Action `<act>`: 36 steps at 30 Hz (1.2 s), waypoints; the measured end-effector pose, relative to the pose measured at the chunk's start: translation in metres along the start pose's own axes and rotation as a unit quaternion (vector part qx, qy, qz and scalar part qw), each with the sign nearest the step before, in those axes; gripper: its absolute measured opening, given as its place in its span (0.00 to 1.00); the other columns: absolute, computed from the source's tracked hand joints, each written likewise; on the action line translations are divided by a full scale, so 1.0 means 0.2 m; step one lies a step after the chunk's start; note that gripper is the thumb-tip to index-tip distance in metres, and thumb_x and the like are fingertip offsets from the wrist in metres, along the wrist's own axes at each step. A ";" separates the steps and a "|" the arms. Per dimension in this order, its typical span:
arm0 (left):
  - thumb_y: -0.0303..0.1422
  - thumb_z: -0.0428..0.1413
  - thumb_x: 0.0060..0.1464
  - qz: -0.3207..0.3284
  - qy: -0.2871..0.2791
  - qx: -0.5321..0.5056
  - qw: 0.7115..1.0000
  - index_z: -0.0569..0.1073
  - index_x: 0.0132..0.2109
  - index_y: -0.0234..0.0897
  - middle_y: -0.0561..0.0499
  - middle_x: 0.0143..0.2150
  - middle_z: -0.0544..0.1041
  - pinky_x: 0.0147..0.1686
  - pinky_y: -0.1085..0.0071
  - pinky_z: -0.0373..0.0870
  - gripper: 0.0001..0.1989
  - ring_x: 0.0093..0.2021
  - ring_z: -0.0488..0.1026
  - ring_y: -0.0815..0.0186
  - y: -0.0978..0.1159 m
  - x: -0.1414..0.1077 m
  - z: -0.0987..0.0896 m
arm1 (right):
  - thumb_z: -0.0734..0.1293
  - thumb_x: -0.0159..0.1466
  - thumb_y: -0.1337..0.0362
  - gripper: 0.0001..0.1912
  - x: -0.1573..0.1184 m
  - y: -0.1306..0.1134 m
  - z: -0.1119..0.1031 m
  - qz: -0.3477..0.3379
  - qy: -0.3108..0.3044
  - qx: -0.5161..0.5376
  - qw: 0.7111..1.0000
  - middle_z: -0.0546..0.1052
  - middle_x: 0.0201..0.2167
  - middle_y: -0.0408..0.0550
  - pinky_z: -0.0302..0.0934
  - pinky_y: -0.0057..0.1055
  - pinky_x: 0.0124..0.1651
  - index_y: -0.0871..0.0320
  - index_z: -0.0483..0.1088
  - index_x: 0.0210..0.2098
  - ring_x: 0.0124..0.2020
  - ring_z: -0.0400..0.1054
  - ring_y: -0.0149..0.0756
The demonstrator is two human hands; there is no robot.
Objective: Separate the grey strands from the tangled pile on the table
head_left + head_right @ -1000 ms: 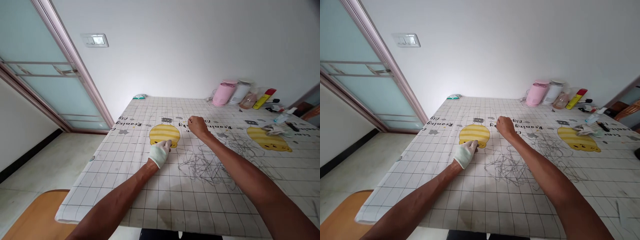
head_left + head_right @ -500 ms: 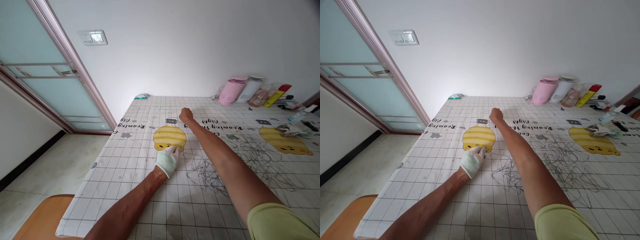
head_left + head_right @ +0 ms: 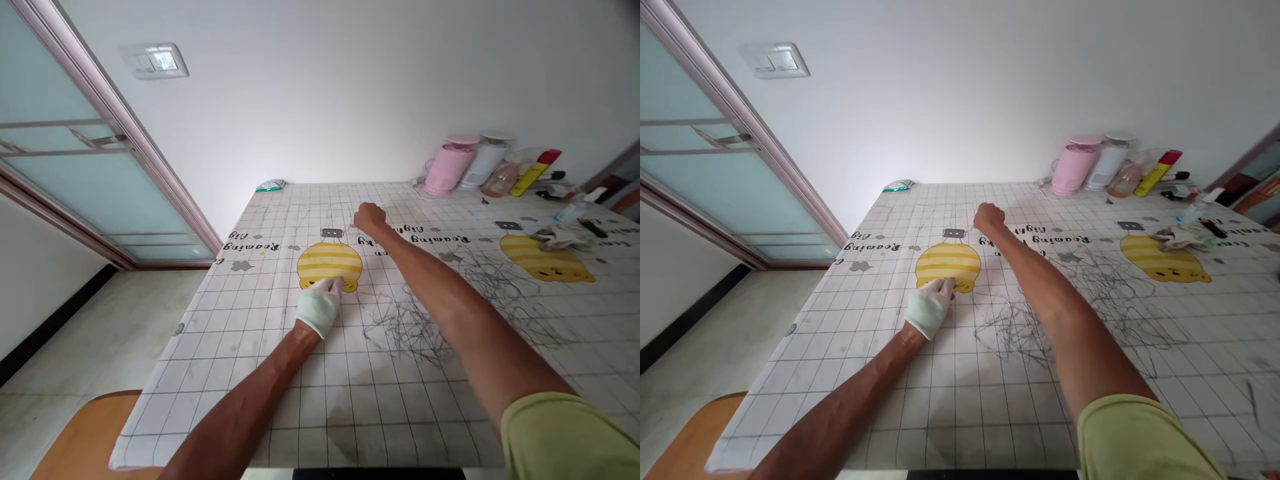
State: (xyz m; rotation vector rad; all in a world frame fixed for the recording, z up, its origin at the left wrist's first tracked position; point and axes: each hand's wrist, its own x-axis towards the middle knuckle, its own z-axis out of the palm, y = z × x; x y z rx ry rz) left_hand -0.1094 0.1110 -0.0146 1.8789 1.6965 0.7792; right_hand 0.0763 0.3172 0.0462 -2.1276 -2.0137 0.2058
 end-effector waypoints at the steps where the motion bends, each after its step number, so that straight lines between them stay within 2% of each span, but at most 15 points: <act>1: 0.40 0.51 0.70 -0.004 0.000 -0.004 1.000 0.78 0.32 0.42 0.49 0.33 0.81 0.37 0.69 0.67 0.18 0.37 0.79 0.61 -0.01 0.00 -0.01 | 0.63 0.74 0.65 0.18 -0.03 0.06 -0.03 0.011 0.009 -0.004 1.000 0.77 0.52 0.76 0.67 0.45 0.54 0.74 0.75 0.54 0.54 0.74 0.60; 3: 0.40 0.51 0.70 -0.014 -0.002 -0.013 1.000 0.80 0.36 0.42 0.48 0.33 0.82 0.38 0.69 0.68 0.17 0.39 0.80 0.60 -0.02 0.02 -0.03 | 0.62 0.75 0.63 0.19 -0.10 0.21 -0.09 0.015 0.017 -0.010 1.000 0.78 0.53 0.71 0.66 0.44 0.56 0.71 0.77 0.55 0.57 0.73 0.58; 8: 0.43 0.50 0.68 -0.044 0.022 -0.042 0.998 0.81 0.37 0.43 0.49 0.35 0.84 0.39 0.68 0.70 0.18 0.40 0.80 0.59 -0.03 0.05 -0.06 | 0.66 0.71 0.64 0.16 -0.27 0.66 -0.32 -0.013 0.043 -0.060 0.997 0.81 0.47 0.66 0.66 0.39 0.55 0.69 0.80 0.49 0.51 0.74 0.52; 11: 0.46 0.48 0.67 -0.074 0.037 -0.072 0.994 0.81 0.35 0.42 0.49 0.35 0.84 0.41 0.67 0.72 0.21 0.40 0.80 0.58 -0.02 0.05 -0.07 | 0.68 0.68 0.68 0.15 -0.35 0.87 -0.41 0.004 0.005 -0.089 0.996 0.82 0.49 0.65 0.64 0.36 0.53 0.68 0.81 0.50 0.50 0.74 0.47; 13: 0.47 0.49 0.66 -0.087 0.032 -0.086 0.992 0.81 0.35 0.42 0.49 0.34 0.84 0.42 0.66 0.73 0.21 0.39 0.80 0.57 -0.01 0.04 -0.07 | 0.70 0.66 0.70 0.14 -0.39 0.95 -0.43 0.016 -0.035 -0.100 0.994 0.82 0.50 0.64 0.63 0.34 0.52 0.67 0.82 0.50 0.48 0.74 0.45; 16: 0.47 0.49 0.65 -0.100 0.023 -0.089 0.991 0.81 0.35 0.42 0.50 0.33 0.84 0.43 0.65 0.73 0.21 0.39 0.81 0.57 -0.01 0.03 -0.09 | 0.72 0.64 0.71 0.12 -0.45 0.98 -0.39 0.014 -0.081 -0.094 0.992 0.83 0.46 0.59 0.63 0.31 0.49 0.63 0.83 0.46 0.45 0.75 0.41; 18: 0.47 0.50 0.64 -0.104 0.025 -0.085 0.991 0.81 0.36 0.42 0.50 0.33 0.84 0.43 0.65 0.73 0.20 0.39 0.81 0.57 -0.01 0.04 -0.10 | 0.72 0.64 0.70 0.11 -0.48 0.97 -0.35 0.018 -0.098 -0.092 0.991 0.83 0.46 0.59 0.64 0.31 0.49 0.63 0.83 0.45 0.44 0.75 0.42; 22: 0.46 0.50 0.64 -0.108 0.028 -0.080 0.991 0.82 0.37 0.42 0.50 0.33 0.84 0.43 0.64 0.72 0.20 0.39 0.81 0.57 -0.01 0.04 -0.11 | 0.72 0.67 0.57 0.17 -0.53 0.93 -0.27 0.061 -0.084 -0.099 0.990 0.81 0.46 0.68 0.66 0.38 0.48 0.68 0.81 0.44 0.47 0.75 0.51; 24: 0.46 0.50 0.64 -0.112 0.023 -0.083 0.990 0.82 0.37 0.41 0.50 0.33 0.84 0.44 0.64 0.72 0.20 0.39 0.80 0.57 -0.01 0.04 -0.10 | 0.74 0.65 0.54 0.19 -0.55 0.92 -0.24 0.094 -0.094 -0.078 0.988 0.81 0.41 0.66 0.67 0.39 0.47 0.68 0.80 0.40 0.44 0.75 0.51; 28: 0.48 0.50 0.64 -0.098 0.018 -0.081 0.992 0.82 0.36 0.42 0.50 0.34 0.85 0.44 0.64 0.73 0.21 0.38 0.80 0.57 -0.01 0.03 -0.10 | 0.79 0.55 0.65 0.11 -0.58 0.90 -0.19 0.150 -0.121 -0.010 0.981 0.78 0.28 0.56 0.67 0.35 0.37 0.65 0.78 0.33 0.33 0.74 0.45; 30: 0.48 0.50 0.64 -0.096 0.018 -0.085 0.992 0.82 0.36 0.42 0.50 0.35 0.85 0.43 0.64 0.73 0.21 0.38 0.81 0.57 -0.01 0.03 -0.11 | 0.78 0.55 0.68 0.09 -0.60 0.90 -0.20 0.156 -0.119 0.023 0.980 0.77 0.24 0.53 0.63 0.32 0.30 0.65 0.76 0.31 0.26 0.70 0.39; 32: 0.47 0.50 0.64 -0.100 0.018 -0.096 0.990 0.82 0.37 0.42 0.50 0.34 0.85 0.43 0.64 0.73 0.21 0.37 0.80 0.57 -0.01 0.02 -0.11 | 0.76 0.58 0.69 0.07 -0.62 0.91 -0.23 0.150 -0.113 0.066 0.980 0.76 0.24 0.52 0.58 0.29 0.25 0.64 0.75 0.30 0.22 0.66 0.33; 36: 0.47 0.51 0.64 -0.100 0.014 -0.104 0.989 0.82 0.37 0.42 0.51 0.33 0.84 0.43 0.65 0.72 0.20 0.37 0.80 0.57 0.00 0.02 -0.11 | 0.71 0.67 0.67 0.09 -0.72 0.97 -0.35 0.093 -0.097 0.159 0.978 0.78 0.28 0.50 0.54 0.26 0.21 0.60 0.72 0.30 0.20 0.62 0.27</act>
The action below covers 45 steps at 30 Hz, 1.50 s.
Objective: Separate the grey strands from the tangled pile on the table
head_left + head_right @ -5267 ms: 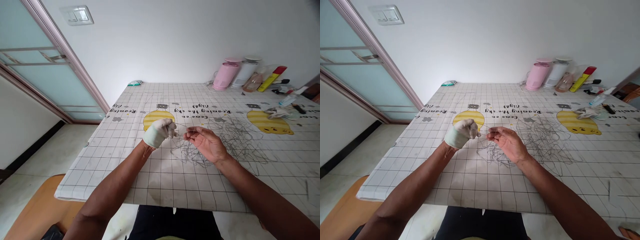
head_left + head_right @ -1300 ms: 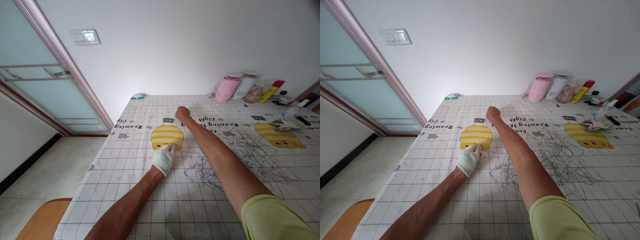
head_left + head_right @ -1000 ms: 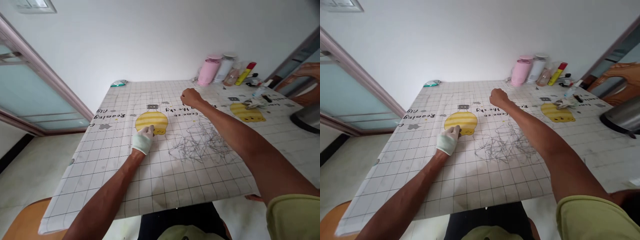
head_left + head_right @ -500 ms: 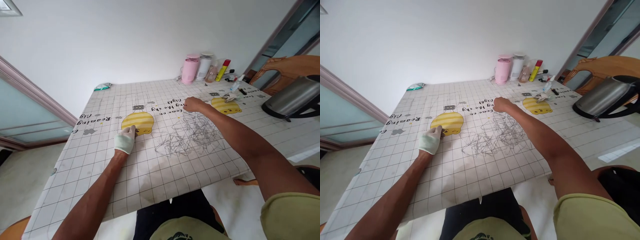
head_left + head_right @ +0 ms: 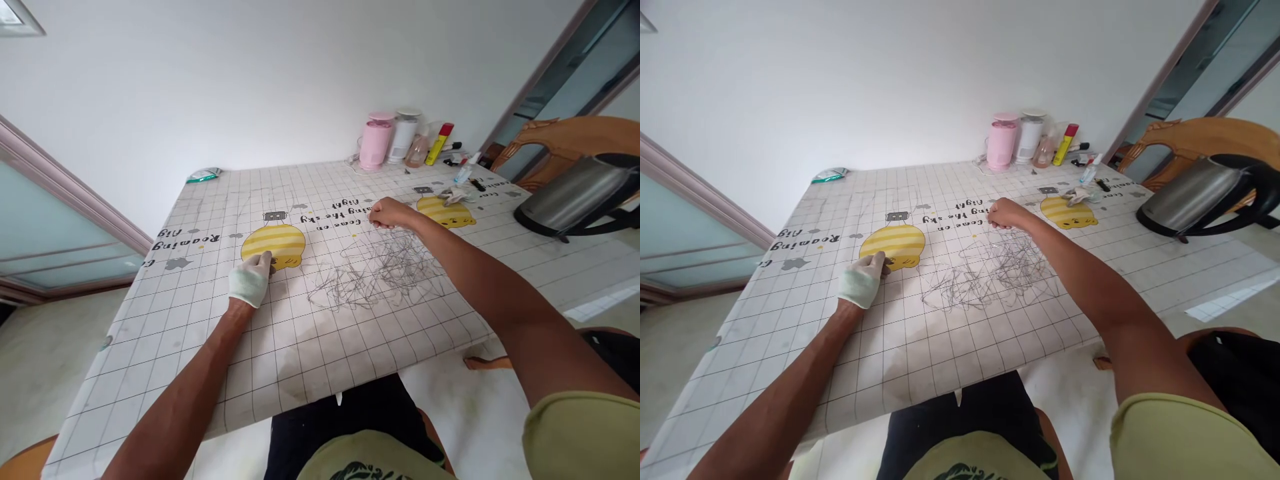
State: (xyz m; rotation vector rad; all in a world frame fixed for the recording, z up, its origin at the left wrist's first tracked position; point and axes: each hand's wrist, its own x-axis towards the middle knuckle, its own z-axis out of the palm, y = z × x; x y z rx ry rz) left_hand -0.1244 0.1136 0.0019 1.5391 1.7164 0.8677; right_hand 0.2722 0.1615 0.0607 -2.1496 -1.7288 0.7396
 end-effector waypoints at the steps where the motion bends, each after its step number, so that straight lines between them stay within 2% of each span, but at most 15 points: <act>1: 0.48 0.51 0.64 0.001 -0.002 0.002 1.000 0.82 0.37 0.42 0.51 0.32 0.84 0.43 0.65 0.72 0.20 0.37 0.80 0.57 0.00 0.00 0.00 | 0.71 0.69 0.66 0.11 -0.03 0.01 -0.03 -0.027 -0.008 0.030 0.999 0.78 0.28 0.50 0.54 0.25 0.21 0.60 0.72 0.29 0.20 0.63 0.27; 4: 0.49 0.51 0.64 0.007 -0.012 0.007 1.000 0.82 0.36 0.41 0.50 0.32 0.84 0.43 0.64 0.71 0.21 0.38 0.80 0.57 0.00 -0.01 0.01 | 0.72 0.69 0.64 0.15 -0.12 0.07 -0.10 -0.076 -0.016 0.093 0.993 0.77 0.25 0.50 0.55 0.25 0.19 0.60 0.71 0.26 0.19 0.65 0.28; 7: 0.50 0.51 0.64 0.012 -0.015 0.018 1.000 0.81 0.33 0.41 0.50 0.32 0.84 0.43 0.64 0.71 0.22 0.38 0.80 0.57 0.00 -0.01 0.01 | 0.74 0.69 0.60 0.16 -0.19 0.14 -0.12 -0.076 -0.010 0.176 0.981 0.77 0.24 0.51 0.55 0.25 0.19 0.60 0.72 0.27 0.19 0.66 0.29; 10: 0.49 0.50 0.64 0.013 -0.010 0.030 0.999 0.79 0.31 0.42 0.49 0.33 0.84 0.42 0.64 0.70 0.22 0.38 0.79 0.57 0.00 -0.01 0.02 | 0.75 0.68 0.58 0.16 -0.23 0.21 -0.10 -0.062 -0.008 0.289 0.955 0.75 0.23 0.49 0.54 0.25 0.18 0.60 0.72 0.29 0.18 0.65 0.29; 15: 0.47 0.50 0.65 0.033 -0.010 0.042 0.999 0.78 0.31 0.41 0.50 0.32 0.84 0.41 0.66 0.70 0.21 0.37 0.79 0.58 0.00 -0.01 0.02 | 0.76 0.65 0.60 0.14 -0.27 0.28 -0.07 -0.036 0.006 0.428 0.903 0.71 0.22 0.46 0.54 0.26 0.18 0.59 0.70 0.30 0.18 0.63 0.29; 19: 0.46 0.51 0.65 0.041 -0.015 0.055 0.998 0.78 0.30 0.42 0.51 0.33 0.84 0.41 0.66 0.70 0.20 0.38 0.78 0.59 0.01 -0.01 0.03 | 0.75 0.65 0.60 0.13 -0.30 0.29 -0.07 -0.087 -0.051 0.489 0.867 0.70 0.24 0.46 0.55 0.26 0.20 0.58 0.68 0.32 0.21 0.64 0.31; 25: 0.47 0.50 0.64 0.029 -0.010 0.045 0.999 0.78 0.31 0.42 0.51 0.34 0.85 0.43 0.65 0.70 0.20 0.38 0.79 0.58 0.02 -0.03 0.02 | 0.73 0.67 0.58 0.17 -0.35 0.26 -0.06 -0.134 -0.131 0.470 0.862 0.69 0.23 0.46 0.55 0.29 0.21 0.57 0.64 0.28 0.20 0.62 0.32; 31: 0.47 0.50 0.65 0.041 0.006 0.054 0.998 0.79 0.33 0.43 0.49 0.36 0.85 0.44 0.65 0.71 0.20 0.41 0.80 0.57 0.04 -0.05 0.03 | 0.72 0.68 0.57 0.17 -0.42 0.17 -0.07 -0.160 -0.207 0.464 0.846 0.67 0.21 0.43 0.53 0.27 0.20 0.56 0.62 0.30 0.20 0.60 0.31; 34: 0.48 0.49 0.66 0.049 0.009 0.072 0.996 0.79 0.33 0.43 0.50 0.37 0.86 0.45 0.66 0.70 0.20 0.42 0.80 0.57 0.05 -0.06 0.04 | 0.72 0.67 0.58 0.17 -0.40 0.15 -0.06 -0.116 -0.232 0.459 0.850 0.68 0.20 0.43 0.48 0.26 0.16 0.56 0.61 0.29 0.16 0.56 0.28; 38: 0.45 0.49 0.66 0.074 -0.008 0.104 0.992 0.78 0.33 0.43 0.50 0.39 0.86 0.45 0.66 0.69 0.19 0.43 0.80 0.57 0.05 -0.07 0.05 | 0.72 0.64 0.58 0.17 -0.32 0.16 -0.04 -0.010 -0.245 0.387 0.889 0.69 0.18 0.46 0.37 0.24 0.12 0.56 0.63 0.28 0.12 0.48 0.23; 41: 0.44 0.49 0.65 0.081 -0.022 0.121 0.989 0.78 0.33 0.43 0.50 0.39 0.86 0.43 0.66 0.68 0.18 0.42 0.79 0.56 0.05 -0.07 0.06 | 0.73 0.64 0.60 0.16 -0.29 0.19 -0.04 0.039 -0.257 0.322 0.910 0.69 0.17 0.45 0.35 0.23 0.11 0.55 0.63 0.26 0.11 0.47 0.22; 45: 0.44 0.48 0.66 0.091 -0.019 0.138 0.986 0.78 0.33 0.44 0.50 0.39 0.86 0.40 0.66 0.68 0.18 0.42 0.79 0.56 0.02 -0.04 0.05 | 0.76 0.60 0.64 0.21 -0.30 0.19 -0.06 0.092 -0.316 0.256 0.909 0.61 0.14 0.37 0.35 0.20 0.10 0.53 0.60 0.22 0.10 0.45 0.21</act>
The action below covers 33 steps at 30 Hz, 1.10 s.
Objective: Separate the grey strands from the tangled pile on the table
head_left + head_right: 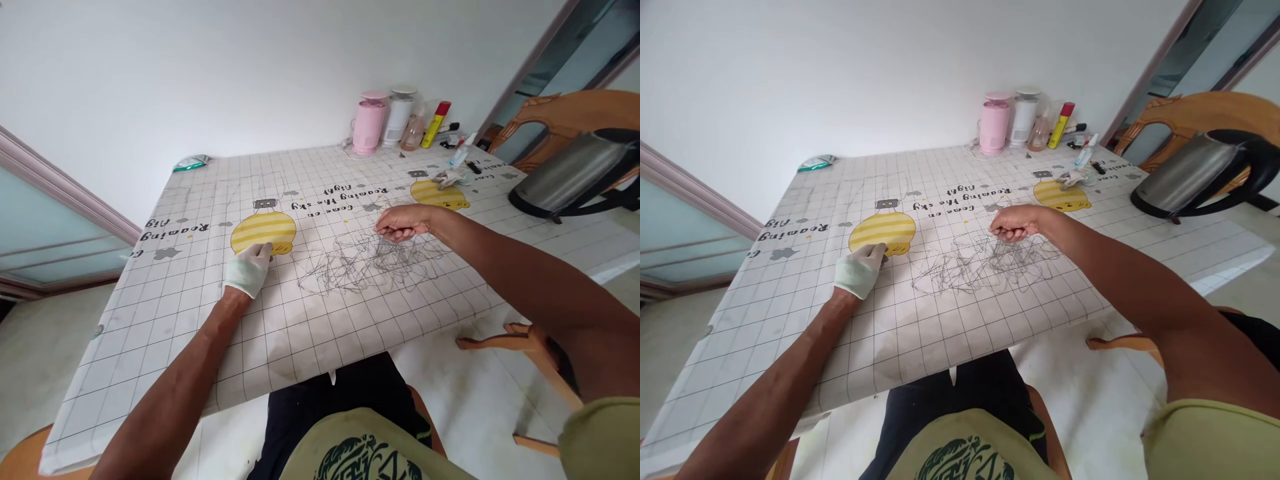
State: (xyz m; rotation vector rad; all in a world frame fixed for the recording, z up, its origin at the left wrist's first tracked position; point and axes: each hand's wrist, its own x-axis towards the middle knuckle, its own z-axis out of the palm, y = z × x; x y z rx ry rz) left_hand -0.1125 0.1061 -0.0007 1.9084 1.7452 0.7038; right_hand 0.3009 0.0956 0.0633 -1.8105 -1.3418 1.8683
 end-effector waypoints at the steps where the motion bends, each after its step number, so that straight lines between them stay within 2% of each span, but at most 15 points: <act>1: 0.44 0.48 0.66 0.007 0.003 0.006 1.000 0.78 0.34 0.44 0.49 0.39 0.86 0.40 0.66 0.68 0.18 0.42 0.79 0.56 -0.01 0.00 0.00 | 0.76 0.60 0.64 0.22 -0.01 -0.01 0.00 0.002 -0.022 -0.010 1.000 0.60 0.13 0.37 0.35 0.19 0.10 0.53 0.59 0.21 0.10 0.45 0.21; 3: 0.42 0.48 0.67 0.043 0.023 0.027 0.998 0.80 0.38 0.44 0.48 0.40 0.85 0.42 0.66 0.69 0.18 0.43 0.79 0.55 -0.01 -0.02 0.00 | 0.75 0.63 0.61 0.23 -0.04 -0.04 0.00 -0.031 -0.073 -0.020 0.997 0.59 0.13 0.36 0.36 0.18 0.11 0.53 0.58 0.21 0.11 0.44 0.21; 7: 0.44 0.49 0.69 0.187 0.097 0.078 0.974 0.82 0.52 0.40 0.42 0.45 0.84 0.52 0.62 0.69 0.20 0.47 0.79 0.53 0.08 -0.14 0.02 | 0.71 0.69 0.57 0.23 -0.08 -0.11 0.10 -0.148 -0.120 0.028 0.981 0.56 0.13 0.35 0.39 0.18 0.14 0.55 0.60 0.22 0.14 0.42 0.21; 8: 0.44 0.50 0.69 0.226 0.089 0.092 0.966 0.81 0.55 0.40 0.42 0.42 0.84 0.52 0.61 0.70 0.20 0.45 0.78 0.53 0.11 -0.18 0.02 | 0.70 0.70 0.56 0.23 -0.08 -0.12 0.14 -0.167 -0.126 0.044 0.977 0.55 0.13 0.34 0.39 0.18 0.14 0.55 0.59 0.23 0.14 0.42 0.22; 9: 0.45 0.52 0.68 0.271 0.059 0.108 0.955 0.80 0.58 0.41 0.43 0.39 0.83 0.49 0.61 0.71 0.20 0.42 0.78 0.54 0.15 -0.22 0.04 | 0.70 0.71 0.56 0.24 -0.08 -0.14 0.19 -0.182 -0.135 0.058 0.972 0.55 0.14 0.34 0.40 0.18 0.15 0.55 0.59 0.23 0.14 0.42 0.22; 12: 0.44 0.58 0.66 0.376 -0.011 0.169 0.911 0.76 0.62 0.43 0.47 0.31 0.80 0.37 0.64 0.70 0.22 0.33 0.75 0.57 0.25 -0.31 0.09 | 0.69 0.72 0.57 0.24 -0.05 -0.17 0.36 -0.215 -0.172 0.082 0.958 0.54 0.13 0.34 0.40 0.18 0.15 0.55 0.58 0.23 0.15 0.43 0.23; 14: 0.42 0.58 0.66 0.405 -0.006 0.191 0.894 0.75 0.62 0.42 0.47 0.32 0.79 0.34 0.65 0.67 0.20 0.32 0.75 0.58 0.28 -0.32 0.12 | 0.68 0.72 0.57 0.23 -0.03 -0.19 0.47 -0.232 -0.196 0.099 0.948 0.54 0.13 0.34 0.41 0.18 0.15 0.55 0.59 0.23 0.15 0.43 0.24; 18: 0.36 0.54 0.69 0.420 -0.015 0.231 0.878 0.78 0.50 0.42 0.49 0.28 0.76 0.29 0.66 0.63 0.09 0.27 0.72 0.60 0.29 -0.30 0.12 | 0.67 0.72 0.57 0.20 0.02 -0.21 0.62 -0.239 -0.218 0.136 0.936 0.56 0.13 0.34 0.40 0.19 0.14 0.55 0.62 0.26 0.14 0.41 0.24; 20: 0.33 0.51 0.70 0.425 -0.024 0.245 0.871 0.79 0.45 0.41 0.48 0.26 0.74 0.28 0.65 0.62 0.11 0.26 0.71 0.60 0.29 -0.29 0.08 | 0.67 0.72 0.57 0.19 0.04 -0.21 0.66 -0.233 -0.216 0.152 0.936 0.56 0.13 0.34 0.40 0.19 0.14 0.55 0.62 0.27 0.13 0.40 0.23; 22: 0.34 0.50 0.70 0.435 -0.022 0.235 0.869 0.78 0.44 0.41 0.48 0.27 0.75 0.28 0.64 0.62 0.12 0.27 0.71 0.60 0.30 -0.31 0.04 | 0.68 0.71 0.57 0.18 0.05 -0.20 0.69 -0.227 -0.200 0.174 0.937 0.56 0.13 0.33 0.39 0.19 0.13 0.55 0.62 0.27 0.13 0.39 0.23; 25: 0.37 0.52 0.68 0.429 -0.005 0.201 0.881 0.78 0.47 0.40 0.48 0.28 0.76 0.29 0.64 0.64 0.11 0.29 0.72 0.60 0.31 -0.34 0.00 | 0.69 0.70 0.58 0.17 0.06 -0.19 0.72 -0.218 -0.162 0.222 0.936 0.55 0.13 0.32 0.39 0.19 0.13 0.55 0.63 0.28 0.13 0.38 0.23; 29: 0.36 0.57 0.61 0.405 -0.005 0.188 0.895 0.78 0.52 0.40 0.47 0.31 0.76 0.30 0.63 0.65 0.14 0.32 0.74 0.56 0.32 -0.35 0.02 | 0.70 0.69 0.61 0.14 0.06 -0.19 0.74 -0.217 -0.144 0.285 0.922 0.55 0.15 0.31 0.42 0.19 0.13 0.56 0.64 0.29 0.13 0.39 0.22; 33: 0.38 0.54 0.66 0.377 -0.025 0.195 0.905 0.79 0.43 0.41 0.47 0.29 0.74 0.28 0.63 0.60 0.10 0.30 0.72 0.58 0.30 -0.30 0.07 | 0.71 0.67 0.62 0.13 0.06 -0.18 0.77 -0.223 -0.144 0.338 0.903 0.56 0.15 0.31 0.42 0.19 0.13 0.57 0.65 0.30 0.13 0.40 0.22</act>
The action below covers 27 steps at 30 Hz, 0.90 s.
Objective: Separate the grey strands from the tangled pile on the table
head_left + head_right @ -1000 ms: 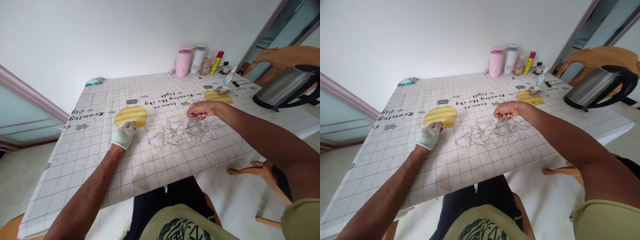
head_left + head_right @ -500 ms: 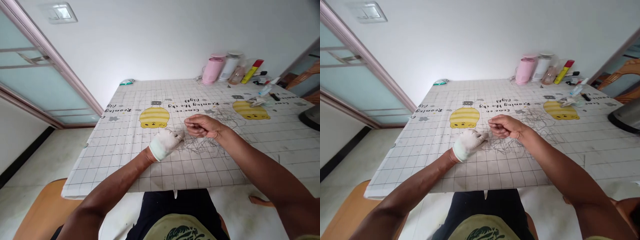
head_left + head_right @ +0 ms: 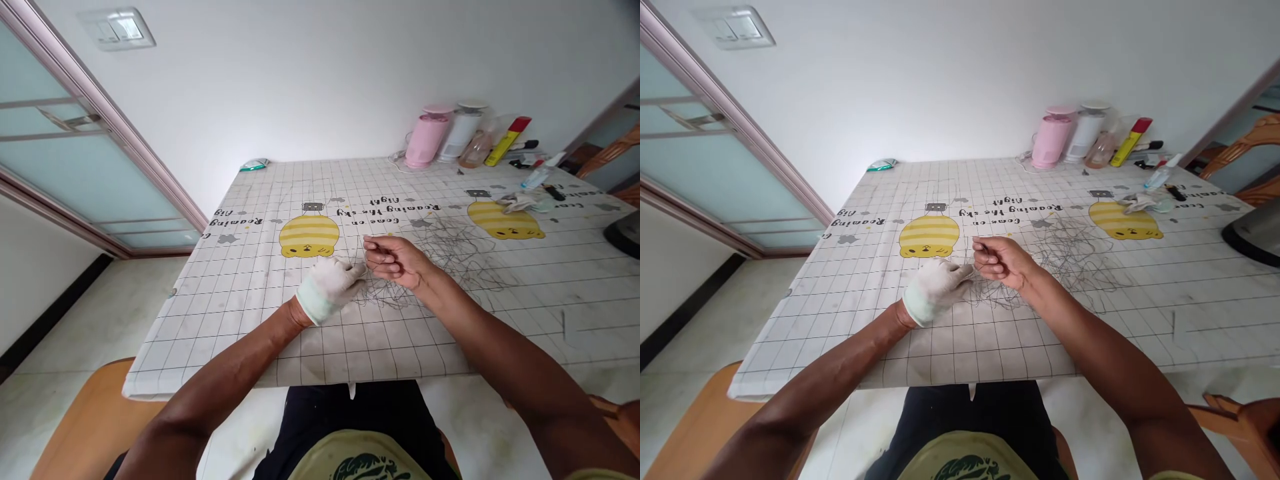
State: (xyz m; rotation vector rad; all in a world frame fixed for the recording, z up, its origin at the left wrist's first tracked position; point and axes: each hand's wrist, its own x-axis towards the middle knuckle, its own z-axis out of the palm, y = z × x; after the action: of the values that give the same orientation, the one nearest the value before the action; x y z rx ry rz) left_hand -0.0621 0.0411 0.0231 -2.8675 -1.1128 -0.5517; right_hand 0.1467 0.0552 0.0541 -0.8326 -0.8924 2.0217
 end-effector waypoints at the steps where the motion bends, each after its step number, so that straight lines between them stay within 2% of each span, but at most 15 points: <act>1: 0.38 0.53 0.68 -0.005 -0.006 -0.007 1.000 0.79 0.40 0.41 0.48 0.28 0.72 0.27 0.64 0.59 0.12 0.28 0.71 0.59 -0.01 0.01 0.01 | 0.72 0.67 0.62 0.13 0.00 0.01 0.01 -0.004 0.005 0.010 1.000 0.57 0.15 0.32 0.42 0.19 0.12 0.57 0.65 0.30 0.13 0.41 0.22; 5: 0.33 0.50 0.68 -0.038 0.021 -0.076 0.996 0.73 0.28 0.41 0.50 0.24 0.70 0.28 0.64 0.59 0.18 0.26 0.67 0.63 -0.02 0.01 -0.01 | 0.73 0.67 0.61 0.13 0.02 0.05 0.01 -0.021 0.033 0.019 0.999 0.58 0.16 0.32 0.45 0.20 0.13 0.57 0.67 0.32 0.13 0.46 0.22; 7: 0.31 0.51 0.65 -0.099 0.070 -0.142 0.982 0.71 0.26 0.41 0.49 0.26 0.73 0.31 0.64 0.64 0.18 0.29 0.70 0.63 -0.01 0.00 -0.05 | 0.72 0.68 0.55 0.14 0.03 0.06 -0.02 -0.013 0.048 -0.017 0.999 0.61 0.16 0.34 0.45 0.22 0.13 0.56 0.68 0.33 0.13 0.48 0.24; 8: 0.31 0.52 0.64 -0.144 0.098 -0.186 0.967 0.71 0.26 0.41 0.49 0.29 0.75 0.34 0.64 0.67 0.16 0.32 0.73 0.62 -0.01 -0.01 -0.07 | 0.72 0.69 0.50 0.17 0.03 0.07 -0.05 -0.010 0.062 -0.051 0.997 0.62 0.16 0.36 0.43 0.23 0.12 0.56 0.68 0.34 0.12 0.49 0.24; 10: 0.33 0.55 0.61 -0.244 0.135 -0.285 0.917 0.74 0.28 0.42 0.50 0.34 0.80 0.39 0.65 0.71 0.12 0.38 0.77 0.62 -0.02 -0.02 -0.12 | 0.70 0.69 0.43 0.22 0.02 0.07 -0.09 -0.035 0.107 -0.142 0.983 0.66 0.16 0.39 0.41 0.25 0.12 0.55 0.68 0.33 0.12 0.51 0.26; 13: 0.35 0.58 0.57 -0.328 0.098 -0.418 0.841 0.75 0.30 0.41 0.51 0.33 0.82 0.36 0.66 0.72 0.08 0.35 0.78 0.62 -0.09 -0.01 -0.17 | 0.70 0.70 0.42 0.23 -0.01 0.04 -0.12 -0.177 0.179 -0.279 0.927 0.71 0.20 0.43 0.48 0.26 0.15 0.54 0.68 0.31 0.17 0.59 0.28; 15: 0.35 0.58 0.55 -0.334 0.058 -0.486 0.806 0.75 0.29 0.40 0.50 0.29 0.80 0.31 0.67 0.70 0.07 0.31 0.76 0.63 -0.15 -0.01 -0.16 | 0.70 0.71 0.44 0.20 -0.04 0.01 -0.10 -0.262 0.187 -0.342 0.883 0.77 0.29 0.47 0.60 0.26 0.23 0.53 0.71 0.34 0.27 0.69 0.32; 16: 0.35 0.58 0.53 -0.329 0.043 -0.514 0.791 0.76 0.29 0.39 0.50 0.27 0.79 0.29 0.68 0.69 0.06 0.29 0.76 0.63 -0.19 -0.01 -0.15 | 0.70 0.72 0.45 0.18 -0.06 -0.01 -0.08 -0.284 0.177 -0.369 0.867 0.79 0.35 0.49 0.65 0.27 0.28 0.53 0.73 0.37 0.34 0.72 0.35; 18: 0.34 0.58 0.51 -0.317 0.020 -0.550 0.772 0.75 0.29 0.39 0.50 0.25 0.77 0.27 0.68 0.67 0.05 0.28 0.76 0.63 -0.24 0.00 -0.11 | 0.70 0.72 0.48 0.13 -0.06 -0.03 -0.03 -0.289 0.142 -0.413 0.852 0.80 0.45 0.51 0.71 0.31 0.40 0.51 0.76 0.43 0.47 0.74 0.41; 20: 0.34 0.58 0.50 -0.302 -0.005 -0.570 0.764 0.75 0.29 0.39 0.50 0.23 0.75 0.28 0.67 0.68 0.05 0.27 0.76 0.62 -0.28 0.00 -0.07 | 0.72 0.71 0.51 0.10 -0.04 -0.03 0.01 -0.269 0.103 -0.439 0.851 0.81 0.48 0.49 0.72 0.34 0.44 0.48 0.77 0.47 0.53 0.74 0.43; 24: 0.34 0.60 0.51 -0.279 -0.033 -0.614 0.737 0.75 0.31 0.38 0.50 0.24 0.74 0.32 0.64 0.73 0.05 0.28 0.76 0.62 -0.32 0.00 -0.01 | 0.74 0.69 0.55 0.05 0.03 0.02 0.07 -0.238 0.066 -0.419 0.874 0.80 0.41 0.46 0.73 0.32 0.41 0.47 0.78 0.43 0.45 0.76 0.37; 27: 0.33 0.60 0.51 -0.277 0.002 -0.651 0.707 0.74 0.31 0.36 0.48 0.29 0.76 0.37 0.63 0.75 0.05 0.31 0.75 0.65 -0.34 0.00 0.01 | 0.71 0.71 0.53 0.08 0.07 0.06 0.09 -0.249 0.080 -0.386 0.885 0.80 0.34 0.45 0.75 0.34 0.41 0.49 0.78 0.41 0.37 0.76 0.35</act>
State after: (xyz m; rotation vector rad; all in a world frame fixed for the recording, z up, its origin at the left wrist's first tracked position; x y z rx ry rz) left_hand -0.1060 0.0912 0.0143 -3.2729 -2.3011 -2.1217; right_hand 0.1211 0.0562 0.0503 -1.0238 -1.6558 1.1072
